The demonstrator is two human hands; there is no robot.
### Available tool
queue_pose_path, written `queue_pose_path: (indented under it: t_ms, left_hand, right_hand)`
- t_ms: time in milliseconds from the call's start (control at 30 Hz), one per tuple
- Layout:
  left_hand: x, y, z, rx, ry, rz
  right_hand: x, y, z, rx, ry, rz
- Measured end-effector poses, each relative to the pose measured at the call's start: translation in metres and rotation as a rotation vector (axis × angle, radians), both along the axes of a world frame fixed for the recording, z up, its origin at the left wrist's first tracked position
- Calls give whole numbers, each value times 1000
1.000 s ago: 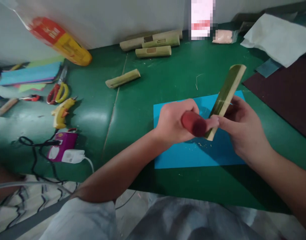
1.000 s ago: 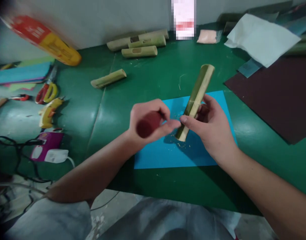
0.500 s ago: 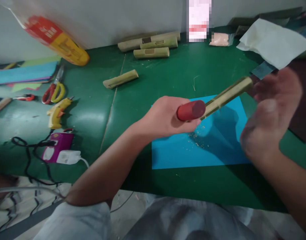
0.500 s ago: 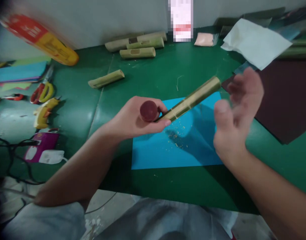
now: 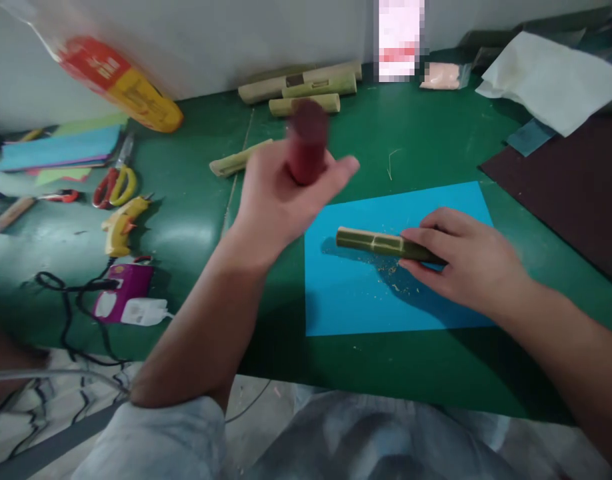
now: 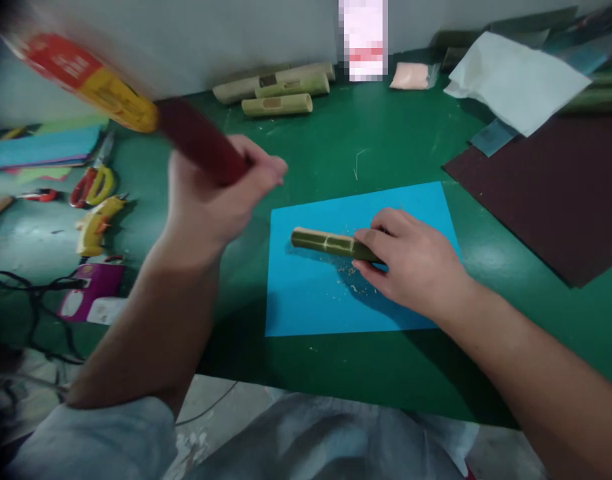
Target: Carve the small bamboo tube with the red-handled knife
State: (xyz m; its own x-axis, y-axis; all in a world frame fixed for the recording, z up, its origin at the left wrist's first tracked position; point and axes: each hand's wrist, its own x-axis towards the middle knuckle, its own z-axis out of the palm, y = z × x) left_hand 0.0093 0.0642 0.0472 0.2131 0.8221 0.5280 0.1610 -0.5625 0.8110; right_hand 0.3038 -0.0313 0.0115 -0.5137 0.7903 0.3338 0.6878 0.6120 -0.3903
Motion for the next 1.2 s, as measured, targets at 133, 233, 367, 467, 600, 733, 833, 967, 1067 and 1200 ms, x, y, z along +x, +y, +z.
queue_pose_path:
  t_ms: [133, 233, 367, 467, 600, 733, 833, 967, 1067, 1200]
  left_hand:
    - [34, -24, -10, -44, -347, -42]
    - [57, -54, -19, -238, -274, -136]
    - [62, -71, -35, -339, -278, -214]
    - [59, -72, -41, -371, -237, -259]
    - [58, -74, -36, -404, -163, -270]
    - [60, -75, -25, -446, -99, -277]
    - [61, -75, -18, -467, -50, -275]
    - [63, -75, -11, -544, -20, -251]
    - [65, -74, -8, -601, -19, -237]
    - [65, -74, -7, -566, 1, -240]
  right_hand:
    - [-18, -14, -8, 33, 18, 0]
    - [-28, -17, -13, -7, 10, 3]
    - [-28, -19, -14, -97, -63, -57]
    - [-25, -20, -11, -95, -98, -62]
    - [-24, -21, -10, -79, -96, -39]
    - [-27, -20, -10, -88, -96, -36]
    - [-27, -19, -9, -93, -101, -30]
    - [-28, -18, -7, -104, -97, -32]
    - [-27, -18, -7, -106, -83, -28]
    - [-27, -18, -8, -107, -67, -23]
